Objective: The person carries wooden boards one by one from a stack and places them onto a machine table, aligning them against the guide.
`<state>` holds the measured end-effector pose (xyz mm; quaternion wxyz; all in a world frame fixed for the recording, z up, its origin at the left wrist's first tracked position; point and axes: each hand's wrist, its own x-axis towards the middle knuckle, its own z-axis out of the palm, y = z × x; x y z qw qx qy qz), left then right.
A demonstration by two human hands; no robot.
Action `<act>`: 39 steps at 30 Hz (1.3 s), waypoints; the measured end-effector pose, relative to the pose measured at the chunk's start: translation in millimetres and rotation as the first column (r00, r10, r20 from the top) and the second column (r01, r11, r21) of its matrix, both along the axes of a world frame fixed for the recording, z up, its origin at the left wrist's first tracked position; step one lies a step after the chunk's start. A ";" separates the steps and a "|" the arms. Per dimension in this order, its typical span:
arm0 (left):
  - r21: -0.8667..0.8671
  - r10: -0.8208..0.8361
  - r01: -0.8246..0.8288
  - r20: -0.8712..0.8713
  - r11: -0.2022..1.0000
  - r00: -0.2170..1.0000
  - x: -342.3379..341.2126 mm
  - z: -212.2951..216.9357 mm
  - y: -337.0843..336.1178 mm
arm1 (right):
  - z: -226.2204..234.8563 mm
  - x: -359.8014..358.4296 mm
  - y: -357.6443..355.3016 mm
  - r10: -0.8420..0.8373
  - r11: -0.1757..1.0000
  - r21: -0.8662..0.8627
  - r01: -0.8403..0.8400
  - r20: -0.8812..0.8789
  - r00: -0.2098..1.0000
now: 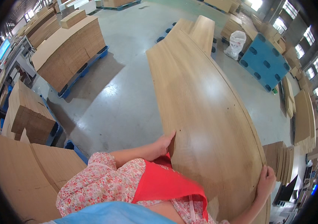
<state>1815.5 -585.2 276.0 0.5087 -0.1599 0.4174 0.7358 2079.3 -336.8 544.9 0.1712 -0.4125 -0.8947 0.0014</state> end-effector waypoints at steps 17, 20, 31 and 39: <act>-0.016 0.156 -0.156 0.033 0.988 0.987 -374.9 35.9 -69.9 | -17.4 -449.0 4.7 0.102 0.993 -0.057 -0.101 0.012 0.995; 0.033 0.159 -0.163 0.095 0.986 0.983 -443.0 29.8 -78.0 | -6.3 -521.4 -3.3 0.064 0.988 -0.144 -0.059 0.030 0.997; -0.058 0.250 -0.246 0.086 0.968 0.964 -676.5 -15.8 -55.0 | -39.8 -742.3 38.8 0.184 0.980 -0.094 -0.177 0.069 0.981; -0.196 0.310 -0.285 0.115 0.938 0.944 -830.2 -2.9 -59.7 | -52.8 -915.7 58.0 0.289 0.955 -0.077 -0.287 0.018 0.957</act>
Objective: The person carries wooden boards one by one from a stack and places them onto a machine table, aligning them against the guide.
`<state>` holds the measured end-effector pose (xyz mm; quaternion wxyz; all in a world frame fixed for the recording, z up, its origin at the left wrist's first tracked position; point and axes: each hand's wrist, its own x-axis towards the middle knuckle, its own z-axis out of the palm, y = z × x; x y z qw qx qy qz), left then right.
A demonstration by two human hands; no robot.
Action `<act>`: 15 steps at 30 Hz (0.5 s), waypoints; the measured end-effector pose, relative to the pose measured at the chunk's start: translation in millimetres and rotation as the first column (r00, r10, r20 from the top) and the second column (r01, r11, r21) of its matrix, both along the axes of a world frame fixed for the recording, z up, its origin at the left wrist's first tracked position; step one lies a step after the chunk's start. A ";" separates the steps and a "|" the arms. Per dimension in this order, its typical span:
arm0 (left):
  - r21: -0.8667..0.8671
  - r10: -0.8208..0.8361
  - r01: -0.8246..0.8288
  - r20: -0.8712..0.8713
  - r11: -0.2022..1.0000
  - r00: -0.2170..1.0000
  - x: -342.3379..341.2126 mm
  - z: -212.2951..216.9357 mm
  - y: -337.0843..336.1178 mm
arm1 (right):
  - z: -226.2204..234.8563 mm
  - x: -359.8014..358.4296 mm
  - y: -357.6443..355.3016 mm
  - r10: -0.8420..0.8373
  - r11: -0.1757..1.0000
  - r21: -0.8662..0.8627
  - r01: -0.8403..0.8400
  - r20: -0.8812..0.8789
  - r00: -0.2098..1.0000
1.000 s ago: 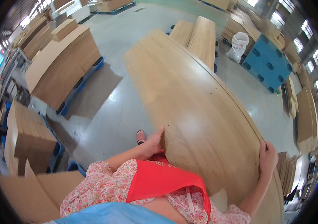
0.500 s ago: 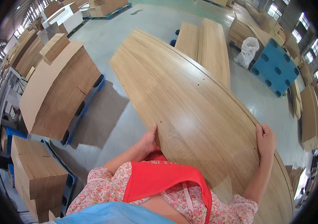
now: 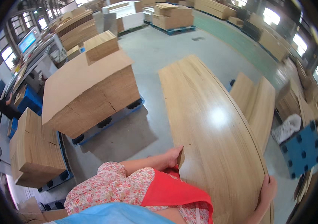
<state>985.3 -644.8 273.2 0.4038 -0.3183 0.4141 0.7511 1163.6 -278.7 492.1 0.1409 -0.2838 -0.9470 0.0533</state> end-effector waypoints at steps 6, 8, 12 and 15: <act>0.116 0.021 -0.022 0.008 0.993 1.000 -130.3 -13.8 -17.5 | -7.8 -145.6 -25.1 0.052 0.999 0.010 -0.052 0.009 0.999; 0.141 -0.002 0.006 -0.032 0.990 1.000 -185.7 -13.6 -20.7 | -25.8 -181.5 -11.6 0.018 0.998 0.056 -0.019 0.021 1.000; -0.022 -0.102 0.102 0.001 0.995 0.995 -268.6 28.7 -21.3 | -34.9 -237.0 -13.6 -0.134 0.991 0.000 0.134 0.074 0.988; -0.143 -0.117 0.116 0.003 0.983 0.993 -308.8 7.6 -23.0 | -36.3 -281.8 -19.8 -0.043 0.996 -0.071 0.046 0.041 0.998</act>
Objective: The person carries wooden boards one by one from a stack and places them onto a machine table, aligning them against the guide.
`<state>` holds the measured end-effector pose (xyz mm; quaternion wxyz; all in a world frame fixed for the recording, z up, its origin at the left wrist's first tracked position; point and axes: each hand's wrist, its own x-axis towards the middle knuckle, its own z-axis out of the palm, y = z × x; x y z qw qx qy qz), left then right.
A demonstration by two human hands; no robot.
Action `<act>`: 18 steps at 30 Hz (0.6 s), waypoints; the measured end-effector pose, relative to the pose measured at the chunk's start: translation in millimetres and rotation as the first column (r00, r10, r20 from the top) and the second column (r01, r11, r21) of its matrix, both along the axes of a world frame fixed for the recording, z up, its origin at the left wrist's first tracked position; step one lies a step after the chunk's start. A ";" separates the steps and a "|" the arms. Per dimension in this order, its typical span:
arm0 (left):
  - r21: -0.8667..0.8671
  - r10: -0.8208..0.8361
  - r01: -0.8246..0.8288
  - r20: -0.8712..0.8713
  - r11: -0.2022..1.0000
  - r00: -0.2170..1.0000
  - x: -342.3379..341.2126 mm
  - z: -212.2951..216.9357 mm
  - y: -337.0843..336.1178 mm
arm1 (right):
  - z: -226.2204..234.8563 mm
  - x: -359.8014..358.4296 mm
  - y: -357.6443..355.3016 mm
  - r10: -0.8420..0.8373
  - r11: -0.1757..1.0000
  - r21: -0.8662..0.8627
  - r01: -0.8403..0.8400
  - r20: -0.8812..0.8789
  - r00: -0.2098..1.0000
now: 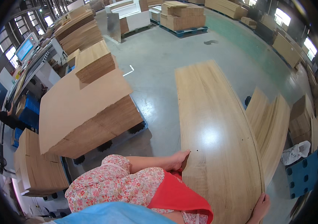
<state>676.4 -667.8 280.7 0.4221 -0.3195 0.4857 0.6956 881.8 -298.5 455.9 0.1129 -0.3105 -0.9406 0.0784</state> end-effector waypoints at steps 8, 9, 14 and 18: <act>-0.061 -0.051 0.049 -0.035 0.997 0.998 -145.5 -35.6 64.6 | -18.5 -83.9 57.0 -0.038 0.986 0.167 0.008 0.180 0.983; -0.085 -0.076 0.072 -0.049 0.994 0.996 -160.1 -37.5 76.9 | -21.0 -91.7 53.9 -0.092 0.988 0.133 0.084 0.058 0.994; -0.018 -0.210 0.209 -0.096 0.978 0.973 -247.0 -32.0 119.0 | 9.1 -178.3 61.3 -0.300 0.940 -0.120 0.320 0.155 0.941; 0.073 -0.190 0.188 0.026 0.979 0.981 -309.6 -78.9 123.5 | 15.4 -236.8 73.2 -0.337 0.936 -0.043 0.349 0.175 0.925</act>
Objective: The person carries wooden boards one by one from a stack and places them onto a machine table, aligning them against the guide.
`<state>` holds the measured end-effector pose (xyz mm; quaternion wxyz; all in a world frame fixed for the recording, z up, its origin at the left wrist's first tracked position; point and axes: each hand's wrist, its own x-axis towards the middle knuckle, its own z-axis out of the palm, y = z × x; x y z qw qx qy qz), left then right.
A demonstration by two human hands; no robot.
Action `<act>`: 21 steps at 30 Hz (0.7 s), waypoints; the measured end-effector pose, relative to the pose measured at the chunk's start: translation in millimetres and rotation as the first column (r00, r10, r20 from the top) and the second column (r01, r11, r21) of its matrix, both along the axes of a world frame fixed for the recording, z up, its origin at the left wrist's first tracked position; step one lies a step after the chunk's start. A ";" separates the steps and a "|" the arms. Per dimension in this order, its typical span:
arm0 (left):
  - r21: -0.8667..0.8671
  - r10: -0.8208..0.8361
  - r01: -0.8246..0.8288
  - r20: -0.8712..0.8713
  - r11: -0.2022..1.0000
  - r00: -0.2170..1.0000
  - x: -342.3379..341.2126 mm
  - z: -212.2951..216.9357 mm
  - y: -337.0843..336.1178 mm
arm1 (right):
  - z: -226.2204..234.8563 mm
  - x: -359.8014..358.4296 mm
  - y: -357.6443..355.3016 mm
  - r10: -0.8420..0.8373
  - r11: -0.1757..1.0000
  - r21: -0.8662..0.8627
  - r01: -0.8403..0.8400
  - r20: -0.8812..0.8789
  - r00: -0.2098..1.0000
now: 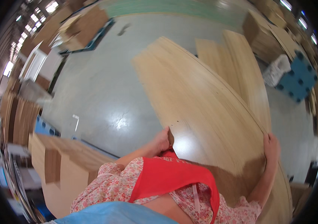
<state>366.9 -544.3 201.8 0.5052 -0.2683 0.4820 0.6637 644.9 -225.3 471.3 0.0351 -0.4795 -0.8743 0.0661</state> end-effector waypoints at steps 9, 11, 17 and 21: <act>-0.089 -0.137 0.147 0.114 0.985 0.984 -117.2 117.3 86.2 | 10.3 -55.2 12.7 -0.206 0.978 0.028 0.205 0.042 0.978; -0.192 -0.195 0.206 0.074 0.959 0.978 -137.8 117.9 98.4 | 8.7 -67.7 11.9 -0.253 0.967 0.015 0.253 0.023 0.967; -0.052 -0.311 0.318 0.112 0.947 0.944 -148.2 132.8 146.7 | 30.1 -61.4 25.8 -0.409 0.911 -0.038 0.412 0.056 0.911; -0.027 -0.378 0.387 0.157 0.922 0.912 -149.3 99.0 163.4 | 19.4 -44.1 23.1 -0.452 0.889 -0.049 0.455 0.050 0.890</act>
